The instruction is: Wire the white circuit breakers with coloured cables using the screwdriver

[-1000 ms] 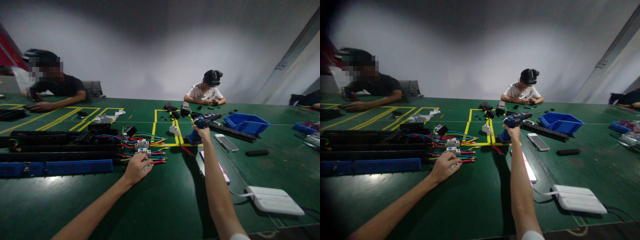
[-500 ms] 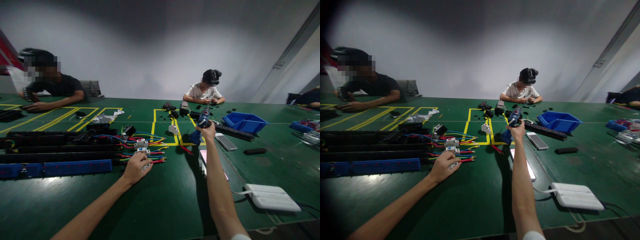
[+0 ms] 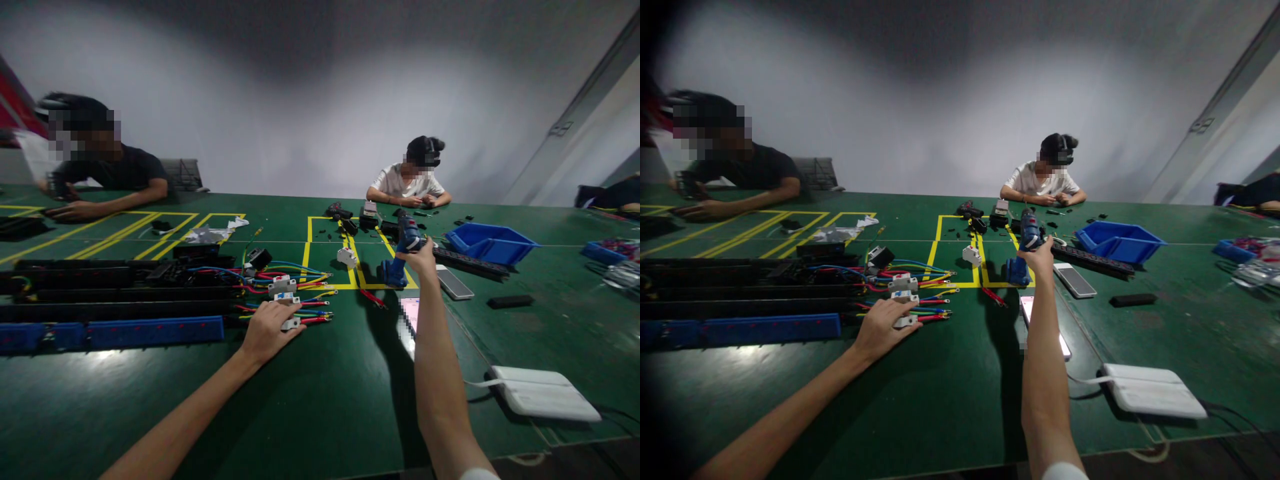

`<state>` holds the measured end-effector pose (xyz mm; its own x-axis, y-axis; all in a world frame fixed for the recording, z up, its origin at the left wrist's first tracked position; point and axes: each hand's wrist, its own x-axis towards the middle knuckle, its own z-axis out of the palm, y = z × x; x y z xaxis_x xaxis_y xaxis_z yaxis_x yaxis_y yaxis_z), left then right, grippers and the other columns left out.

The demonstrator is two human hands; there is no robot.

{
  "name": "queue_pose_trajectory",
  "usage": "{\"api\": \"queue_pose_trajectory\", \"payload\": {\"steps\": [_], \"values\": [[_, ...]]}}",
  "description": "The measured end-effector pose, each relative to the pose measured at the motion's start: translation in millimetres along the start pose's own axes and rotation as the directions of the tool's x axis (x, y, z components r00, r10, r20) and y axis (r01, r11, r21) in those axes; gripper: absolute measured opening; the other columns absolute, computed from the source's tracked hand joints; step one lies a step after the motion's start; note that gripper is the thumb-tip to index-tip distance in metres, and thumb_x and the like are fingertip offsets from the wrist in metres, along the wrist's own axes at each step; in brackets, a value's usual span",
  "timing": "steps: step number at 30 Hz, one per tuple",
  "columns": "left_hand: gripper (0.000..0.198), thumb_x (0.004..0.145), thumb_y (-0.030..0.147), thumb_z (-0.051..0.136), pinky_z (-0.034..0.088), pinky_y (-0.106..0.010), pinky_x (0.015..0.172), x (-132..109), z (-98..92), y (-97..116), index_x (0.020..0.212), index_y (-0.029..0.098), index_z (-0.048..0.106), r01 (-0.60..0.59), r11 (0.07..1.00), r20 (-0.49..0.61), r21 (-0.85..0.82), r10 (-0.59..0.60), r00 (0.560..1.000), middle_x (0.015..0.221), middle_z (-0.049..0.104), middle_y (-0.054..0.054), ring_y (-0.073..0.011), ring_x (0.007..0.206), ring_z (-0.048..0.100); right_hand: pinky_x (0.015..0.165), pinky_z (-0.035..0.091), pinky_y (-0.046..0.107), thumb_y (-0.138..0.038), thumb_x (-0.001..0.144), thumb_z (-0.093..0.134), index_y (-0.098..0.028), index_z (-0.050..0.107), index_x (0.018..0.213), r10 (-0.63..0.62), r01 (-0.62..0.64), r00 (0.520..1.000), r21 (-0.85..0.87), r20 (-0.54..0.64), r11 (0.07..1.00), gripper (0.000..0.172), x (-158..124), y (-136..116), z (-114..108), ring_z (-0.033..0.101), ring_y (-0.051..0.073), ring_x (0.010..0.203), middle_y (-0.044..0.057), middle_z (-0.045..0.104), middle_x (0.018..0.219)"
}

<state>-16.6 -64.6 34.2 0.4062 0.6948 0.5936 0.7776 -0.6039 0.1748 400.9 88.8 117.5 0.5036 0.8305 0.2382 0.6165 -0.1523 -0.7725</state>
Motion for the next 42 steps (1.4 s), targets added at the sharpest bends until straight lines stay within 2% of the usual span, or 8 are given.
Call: {"api": "queue_pose_trajectory", "payload": {"steps": [4, 12, 15, 18, 23, 28, 37, 42], "values": [[0.049, 0.084, 0.051, 0.064, 0.044, -0.036, 0.079, 0, -0.5, -4, 0.122, 0.020, 0.061, 0.011, 1.000, -0.024, -0.017, -0.012, 1.000, 0.100, 0.071, -0.008, -0.0224, 0.088, 0.063, 0.094, 0.045, 0.047, -0.036, 0.050, 0.084, -0.011, 0.016, 0.150, -0.062, 0.060, 0.998, -0.035, -0.033, 0.998, 0.123, -8, -22, -33, 0.059, 0.037, 0.111, 0.021, 0.061, 0.120], [0.045, 0.083, 0.052, 0.064, 0.045, -0.037, 0.085, 4, -3.5, -12, 0.116, 0.021, 0.063, -0.009, 1.000, -0.011, -0.029, 0.008, 1.000, 0.106, 0.069, -0.007, -0.0237, 0.095, 0.060, 0.090, 0.051, 0.046, -0.036, 0.070, 0.076, -0.029, 0.059, 0.122, -0.471, 0.556, 0.820, 0.257, -0.324, 0.790, 0.054, -104, -116, -133, 0.059, 0.027, 0.114, 0.007, 0.063, 0.119], [0.044, 0.082, 0.052, 0.064, 0.046, -0.038, 0.088, 6, -8.0, -14, 0.115, 0.022, 0.064, -0.014, 0.999, 0.000, -0.032, 0.014, 1.000, 0.107, 0.069, -0.007, -0.0238, 0.097, 0.060, 0.089, 0.053, 0.041, -0.035, 0.076, 0.073, -0.026, 0.064, 0.112, -0.558, 0.585, 0.804, 0.446, -0.206, 0.678, 0.039, -137, -133, -149, 0.066, 0.021, 0.098, 0.005, 0.068, 0.103], [0.043, 0.084, 0.051, 0.063, 0.047, -0.037, 0.089, 7, -14.3, -16, 0.115, 0.022, 0.064, -0.010, 0.999, 0.030, -0.053, 0.012, 0.999, 0.107, 0.069, -0.007, -0.0233, 0.098, 0.061, 0.083, 0.055, 0.035, -0.038, 0.081, 0.068, -0.026, 0.063, 0.111, -0.661, 0.572, 0.741, 0.403, 0.119, 0.714, 0.032, -154, -138, -150, 0.067, 0.019, 0.091, 0.003, 0.069, 0.097], [0.042, 0.088, 0.049, 0.059, 0.048, -0.035, 0.096, 7, -30.2, -15, 0.123, 0.026, 0.061, 0.024, 0.992, 0.135, -0.127, -0.007, 0.991, 0.118, 0.067, -0.005, -0.0224, 0.110, 0.061, 0.076, 0.052, 0.028, -0.036, 0.087, 0.062, -0.027, 0.065, 0.113, -0.635, 0.733, 0.456, 0.142, 0.624, 0.665, 0.028, -163, -152, -127, 0.066, 0.018, 0.090, 0.001, 0.070, 0.100], [0.032, 0.093, 0.037, 0.053, 0.048, -0.034, 0.100, 7, -45.1, -16, 0.123, 0.029, 0.060, 0.110, 0.978, 0.272, -0.179, -0.058, 0.960, 0.126, 0.064, -0.001, -0.0195, 0.116, 0.059, 0.070, 0.045, 0.023, -0.029, 0.087, 0.061, -0.023, 0.069, 0.103, -0.604, 0.775, 0.263, 0.208, 0.752, 0.596, 0.019, -165, -169, -76, 0.066, 0.014, 0.082, 0.001, 0.072, 0.092], [0.037, 0.085, 0.030, 0.058, 0.049, -0.033, 0.094, 5, -61.5, -32, 0.122, 0.029, 0.062, 0.166, 0.976, 0.329, -0.142, -0.112, 0.938, 0.123, 0.066, -0.003, -0.0213, 0.109, 0.063, 0.063, 0.041, 0.027, -0.026, 0.075, 0.068, -0.019, 0.073, 0.091, -0.337, 0.905, 0.226, -0.068, 0.914, 0.421, 0.018, -160, -146, 33, 0.066, 0.023, 0.079, 0.007, 0.072, 0.090], [0.041, 0.080, 0.037, 0.061, 0.049, -0.027, 0.072, 2, -76.5, -47, 0.120, 0.031, 0.061, 0.359, 0.933, 0.439, -0.022, -0.313, 0.842, 0.098, 0.074, 0.000, -0.0208, 0.085, 0.070, 0.059, 0.043, 0.025, -0.031, 0.065, 0.078, -0.019, 0.071, 0.088, -0.262, 0.920, 0.160, -0.048, 0.952, 0.390, 0.027, -173, -138, 71, 0.066, 0.022, 0.079, 0.006, 0.072, 0.092]]}}
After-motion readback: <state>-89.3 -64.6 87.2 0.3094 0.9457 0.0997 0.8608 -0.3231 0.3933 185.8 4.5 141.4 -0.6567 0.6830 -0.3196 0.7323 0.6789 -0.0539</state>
